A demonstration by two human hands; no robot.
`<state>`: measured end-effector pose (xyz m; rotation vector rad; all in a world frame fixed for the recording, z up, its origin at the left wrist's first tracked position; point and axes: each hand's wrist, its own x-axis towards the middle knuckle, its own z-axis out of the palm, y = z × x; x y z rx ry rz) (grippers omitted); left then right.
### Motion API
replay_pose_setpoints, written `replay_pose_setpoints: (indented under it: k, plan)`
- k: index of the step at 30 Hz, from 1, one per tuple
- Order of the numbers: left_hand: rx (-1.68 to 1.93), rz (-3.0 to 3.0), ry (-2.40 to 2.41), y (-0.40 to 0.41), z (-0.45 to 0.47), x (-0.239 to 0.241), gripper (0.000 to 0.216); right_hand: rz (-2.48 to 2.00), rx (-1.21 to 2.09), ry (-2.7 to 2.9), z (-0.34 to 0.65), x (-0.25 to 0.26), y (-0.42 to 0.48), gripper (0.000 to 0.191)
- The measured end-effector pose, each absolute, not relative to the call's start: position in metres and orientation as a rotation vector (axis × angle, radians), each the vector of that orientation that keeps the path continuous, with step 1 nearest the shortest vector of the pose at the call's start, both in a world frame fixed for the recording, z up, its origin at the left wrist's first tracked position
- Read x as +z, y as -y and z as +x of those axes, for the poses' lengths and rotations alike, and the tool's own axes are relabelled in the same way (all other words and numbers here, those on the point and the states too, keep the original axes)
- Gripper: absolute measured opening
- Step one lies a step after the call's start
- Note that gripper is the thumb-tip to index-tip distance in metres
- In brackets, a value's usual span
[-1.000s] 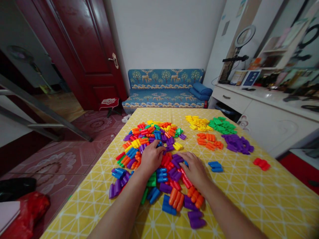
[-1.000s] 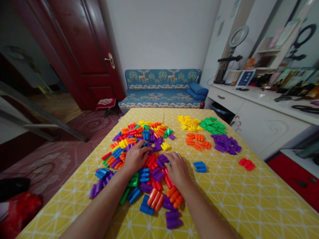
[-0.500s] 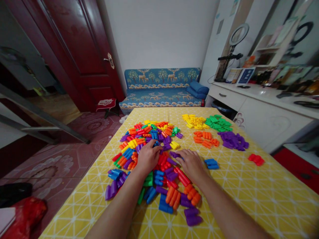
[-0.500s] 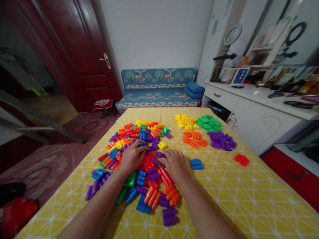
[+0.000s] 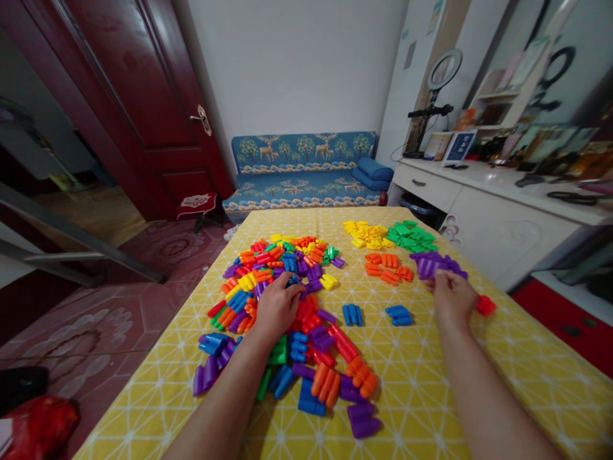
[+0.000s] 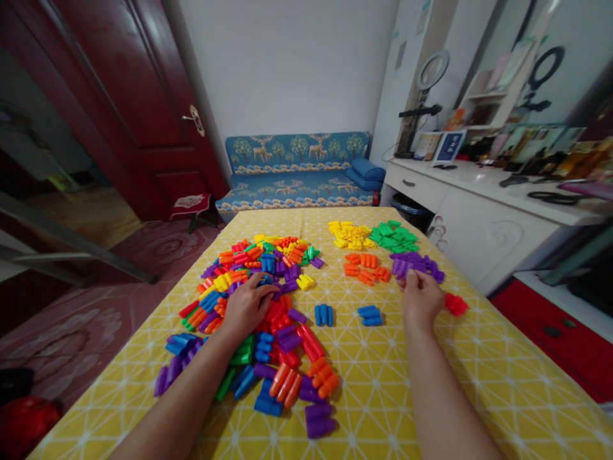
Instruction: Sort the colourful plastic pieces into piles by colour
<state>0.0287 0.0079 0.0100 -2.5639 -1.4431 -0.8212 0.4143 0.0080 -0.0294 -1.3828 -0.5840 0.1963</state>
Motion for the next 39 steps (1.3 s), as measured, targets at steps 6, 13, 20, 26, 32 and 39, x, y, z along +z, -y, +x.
replay_pose_setpoints:
  k: [6,13,20,26,32,39]
  plan:
    - [-0.814,-2.563,1.453,-0.008,0.028,0.01,0.027,-1.143,0.279,0.404,0.416,-0.041,-0.016,0.047]
    - [-0.801,-2.556,1.478,-0.008,0.029,0.009,0.027,-1.269,0.233,0.62,0.376,-0.037,-0.003,0.044]
    - [-0.807,-2.546,1.491,-0.007,0.029,0.009,0.026,-1.369,0.103,1.345,0.316,-0.009,0.022,0.022]
    - [-0.808,-2.546,1.49,-0.006,0.029,0.011,0.026,-1.593,0.141,1.608,0.311,-0.012,0.025,0.026]
    - [-0.81,-2.545,1.494,-0.008,0.029,0.01,0.026,-1.724,0.292,1.704,0.314,-0.015,0.027,0.032]
    - [-0.819,-2.558,1.497,-0.007,0.03,0.011,0.025,-1.593,0.198,1.807,0.296,0.001,0.034,0.035]
